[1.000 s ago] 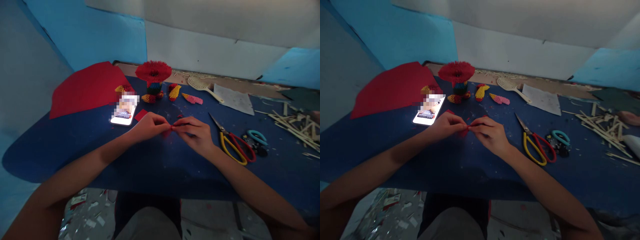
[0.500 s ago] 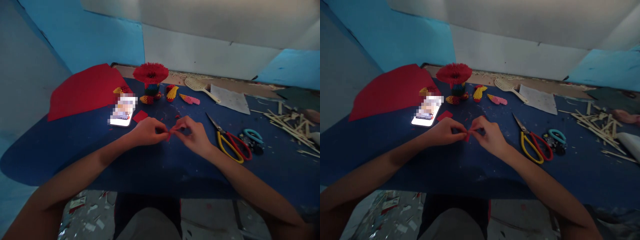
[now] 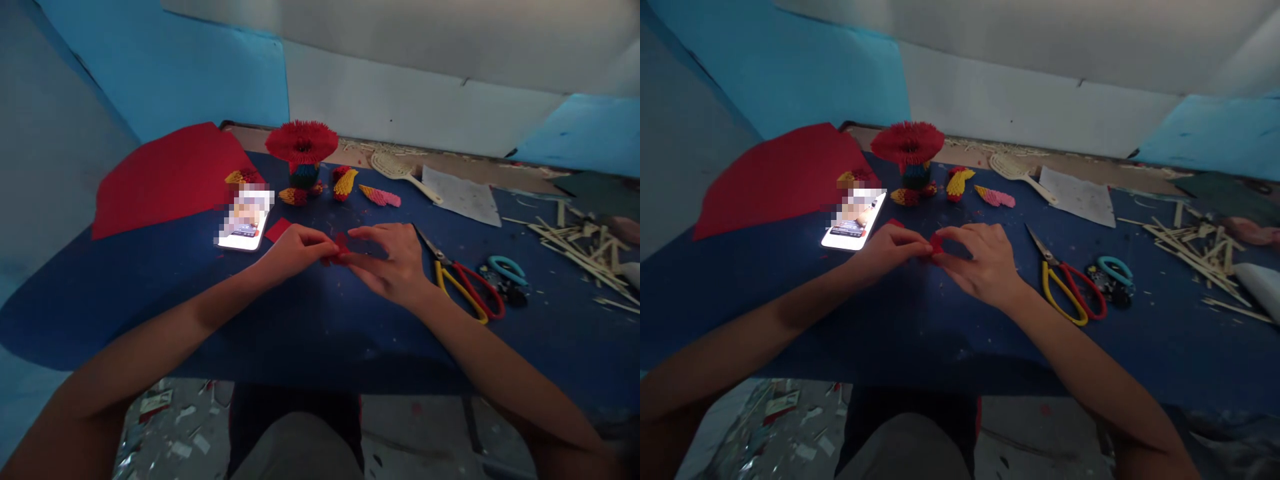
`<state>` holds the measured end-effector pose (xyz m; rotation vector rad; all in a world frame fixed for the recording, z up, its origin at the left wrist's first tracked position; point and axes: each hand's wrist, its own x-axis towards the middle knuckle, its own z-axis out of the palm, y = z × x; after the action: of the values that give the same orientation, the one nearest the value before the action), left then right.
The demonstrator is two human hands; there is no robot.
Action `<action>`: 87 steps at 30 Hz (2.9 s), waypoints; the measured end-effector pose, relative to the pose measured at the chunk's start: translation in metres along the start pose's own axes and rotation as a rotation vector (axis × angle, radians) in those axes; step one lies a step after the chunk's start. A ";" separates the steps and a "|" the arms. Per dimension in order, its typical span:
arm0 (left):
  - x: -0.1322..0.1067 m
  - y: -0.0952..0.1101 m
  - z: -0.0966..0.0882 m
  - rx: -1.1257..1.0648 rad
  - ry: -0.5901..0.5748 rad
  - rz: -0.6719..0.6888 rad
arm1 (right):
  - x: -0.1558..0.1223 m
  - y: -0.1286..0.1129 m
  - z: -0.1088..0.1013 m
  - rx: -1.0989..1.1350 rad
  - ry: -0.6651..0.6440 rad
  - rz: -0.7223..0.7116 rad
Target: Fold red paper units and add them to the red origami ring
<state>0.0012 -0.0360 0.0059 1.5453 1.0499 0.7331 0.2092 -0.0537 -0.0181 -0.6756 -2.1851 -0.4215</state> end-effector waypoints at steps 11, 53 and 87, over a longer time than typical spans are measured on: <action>-0.002 -0.008 -0.003 0.214 -0.049 0.228 | 0.006 -0.015 0.014 0.646 -0.023 0.839; -0.004 0.000 -0.002 0.123 -0.015 0.158 | 0.010 -0.009 0.006 1.140 -0.047 1.252; -0.007 -0.017 0.011 0.405 0.134 0.399 | 0.005 -0.022 0.004 0.015 -0.055 0.276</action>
<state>0.0041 -0.0463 -0.0130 2.1170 1.0422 0.9463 0.1912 -0.0679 -0.0184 -0.9744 -2.1041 -0.2445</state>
